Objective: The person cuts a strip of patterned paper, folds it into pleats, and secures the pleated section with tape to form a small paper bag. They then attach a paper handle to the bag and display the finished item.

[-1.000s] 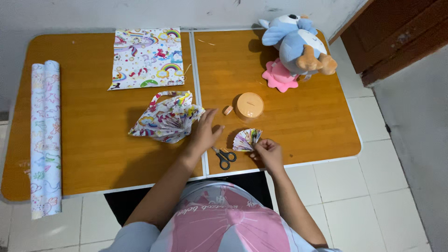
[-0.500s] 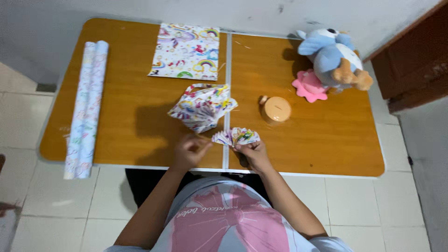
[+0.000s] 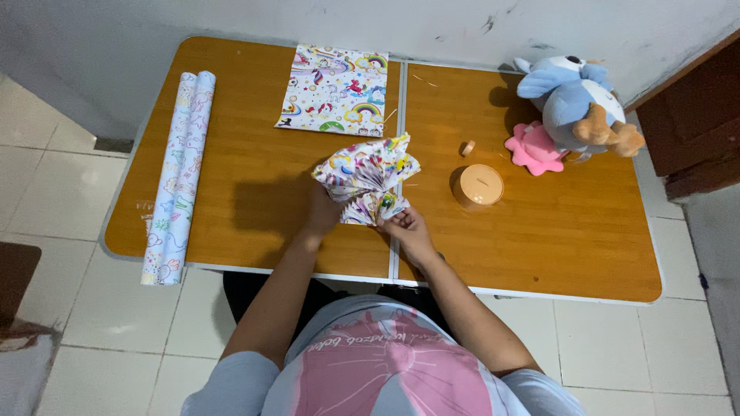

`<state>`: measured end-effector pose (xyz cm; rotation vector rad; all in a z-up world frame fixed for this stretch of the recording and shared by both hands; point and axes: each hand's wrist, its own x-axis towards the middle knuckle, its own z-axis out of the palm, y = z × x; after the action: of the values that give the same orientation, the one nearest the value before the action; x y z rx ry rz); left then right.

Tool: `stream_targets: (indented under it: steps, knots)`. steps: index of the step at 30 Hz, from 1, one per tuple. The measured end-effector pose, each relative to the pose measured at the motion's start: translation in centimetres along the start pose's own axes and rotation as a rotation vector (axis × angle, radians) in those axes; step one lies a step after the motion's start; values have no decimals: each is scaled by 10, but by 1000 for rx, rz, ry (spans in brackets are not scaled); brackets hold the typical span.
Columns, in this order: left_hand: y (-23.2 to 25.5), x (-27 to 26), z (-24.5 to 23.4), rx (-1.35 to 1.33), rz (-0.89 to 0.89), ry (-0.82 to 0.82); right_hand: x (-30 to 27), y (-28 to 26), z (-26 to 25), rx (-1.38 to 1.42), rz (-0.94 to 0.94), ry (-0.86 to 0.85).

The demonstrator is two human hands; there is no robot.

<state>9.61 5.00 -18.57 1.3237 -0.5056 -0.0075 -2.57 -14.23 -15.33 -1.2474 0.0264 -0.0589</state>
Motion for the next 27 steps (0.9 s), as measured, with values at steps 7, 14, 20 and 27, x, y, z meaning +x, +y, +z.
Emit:
stream_targets:
  steps: [7,14,20,27]
  knots:
    - [-23,-13,-1,-78,-53,56,-4,-45,26,-153,-33,-12]
    - [-38,-24,-4,-259,-451,132,3,-47,23,-324,-8,13]
    - [-64,-33,-8,32,-470,-49,9,-40,23,-342,1,125]
    - [-10,-35,17,-387,-199,-75,16,-63,22,-624,63,41]
